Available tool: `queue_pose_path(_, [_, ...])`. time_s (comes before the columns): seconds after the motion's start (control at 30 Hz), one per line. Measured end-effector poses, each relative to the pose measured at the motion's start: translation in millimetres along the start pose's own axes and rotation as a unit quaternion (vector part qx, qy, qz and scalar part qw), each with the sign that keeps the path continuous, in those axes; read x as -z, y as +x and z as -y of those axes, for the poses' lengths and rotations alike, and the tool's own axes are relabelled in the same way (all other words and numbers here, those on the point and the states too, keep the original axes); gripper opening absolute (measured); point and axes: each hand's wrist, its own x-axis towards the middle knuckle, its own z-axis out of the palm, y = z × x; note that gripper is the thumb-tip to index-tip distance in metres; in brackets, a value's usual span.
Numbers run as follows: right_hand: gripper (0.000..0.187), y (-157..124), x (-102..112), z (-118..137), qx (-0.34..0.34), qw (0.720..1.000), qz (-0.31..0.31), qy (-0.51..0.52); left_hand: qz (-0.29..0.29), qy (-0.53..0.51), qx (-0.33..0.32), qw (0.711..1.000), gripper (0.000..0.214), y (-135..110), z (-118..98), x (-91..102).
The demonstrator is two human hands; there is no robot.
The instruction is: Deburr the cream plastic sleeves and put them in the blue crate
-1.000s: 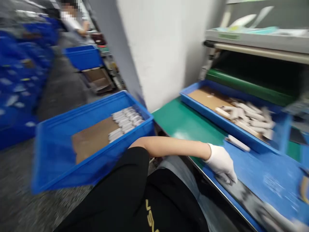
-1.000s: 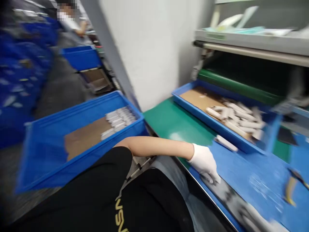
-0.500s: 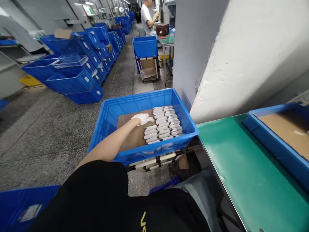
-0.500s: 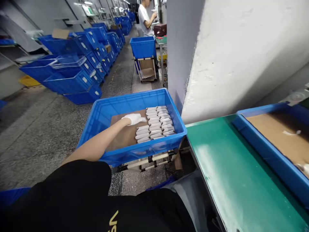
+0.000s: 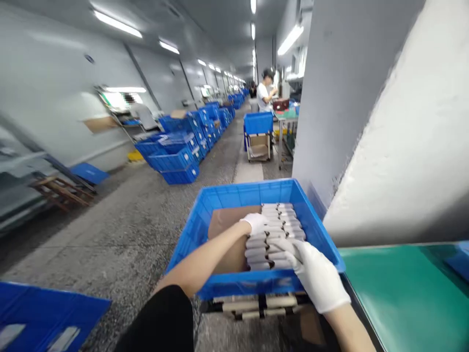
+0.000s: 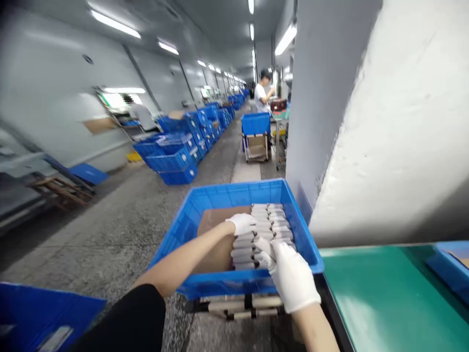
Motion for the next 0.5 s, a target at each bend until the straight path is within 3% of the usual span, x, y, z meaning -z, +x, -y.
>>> queue_pose_path(0.07, [0.040, 41, -19, 12, -0.010, 0.992, 0.112, 0.047, -0.004, -0.029, -0.064, 0.998, 0.043, 1, -19, -0.6])
queue_pose_path(0.13, [0.046, 58, -33, 12, -0.051, 0.978, 0.182, 0.085, 0.009, -0.053, -0.114, 0.992, 0.045, 5, -31, -6.3])
queue_pose_path(0.23, [0.052, 57, -43, -2, -0.098, 0.971, 0.203, 0.076, 0.028, -0.076, -0.150, 0.985, 0.048, 10, -34, -19.8])
queue_pose_path(0.33, [0.054, 52, -39, -11, -0.122, 0.964, 0.213, 0.097, 0.029, -0.079, -0.153, 0.985, 0.053, 15, -21, -27.0])
queue_pose_path(0.5, [0.055, 59, -38, -10, -0.185, 0.963, 0.173, 0.096, 0.009, -0.045, -0.094, 0.995, 0.050, 24, 17, -12.3])
